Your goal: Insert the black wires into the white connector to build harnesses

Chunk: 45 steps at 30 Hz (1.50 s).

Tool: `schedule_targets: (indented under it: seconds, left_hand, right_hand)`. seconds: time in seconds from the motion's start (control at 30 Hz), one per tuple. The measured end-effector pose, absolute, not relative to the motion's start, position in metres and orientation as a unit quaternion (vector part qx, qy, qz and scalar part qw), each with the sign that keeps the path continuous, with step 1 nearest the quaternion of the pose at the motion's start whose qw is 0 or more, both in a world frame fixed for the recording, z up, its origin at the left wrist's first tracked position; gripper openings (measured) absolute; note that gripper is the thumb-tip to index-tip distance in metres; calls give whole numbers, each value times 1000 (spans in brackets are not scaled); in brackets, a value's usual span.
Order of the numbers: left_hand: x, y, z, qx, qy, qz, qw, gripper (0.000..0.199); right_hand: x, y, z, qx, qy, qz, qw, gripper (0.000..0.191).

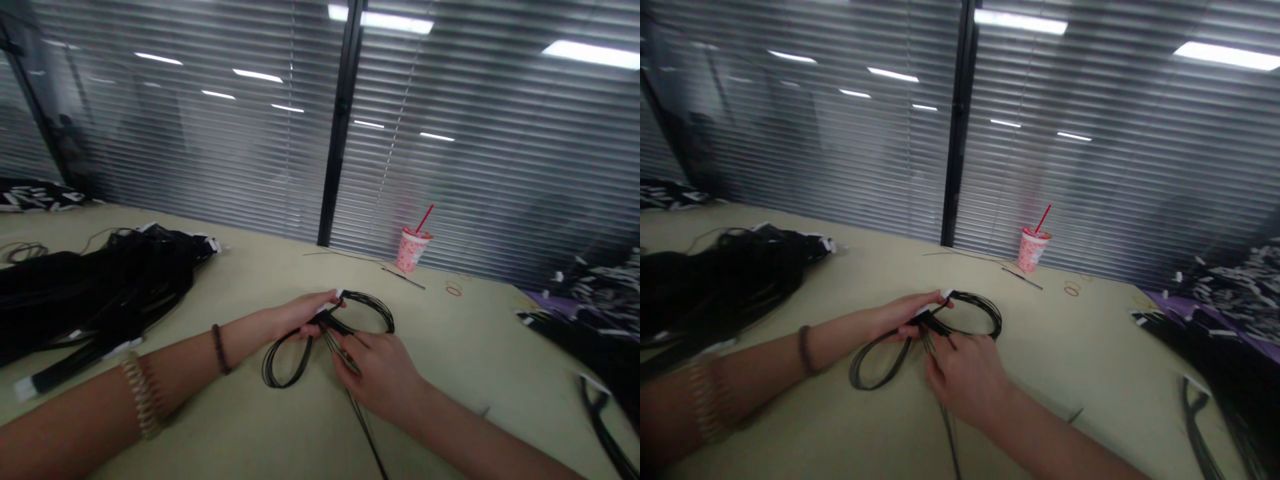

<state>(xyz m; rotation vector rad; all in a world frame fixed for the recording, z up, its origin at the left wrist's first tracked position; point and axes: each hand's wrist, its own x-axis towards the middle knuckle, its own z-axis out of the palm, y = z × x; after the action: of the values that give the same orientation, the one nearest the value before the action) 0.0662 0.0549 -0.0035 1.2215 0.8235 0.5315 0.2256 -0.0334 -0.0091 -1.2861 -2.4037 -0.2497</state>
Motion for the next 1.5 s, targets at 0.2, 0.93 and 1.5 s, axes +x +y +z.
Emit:
schedule_targets:
  seconds: [0.2,0.93,1.5]
  left_hand:
    - [66,52,3,535,387,181,729,50]
    - [66,55,-3,525,384,213,729,49]
    - [67,50,3,568,409,194,687,58]
  right_hand:
    - [228,-31,-8,-459,-861,-82,206,19]
    - [228,-26,-10,-480,-847,55,223,7]
    - [233,-26,2,-475,-858,36,192,16]
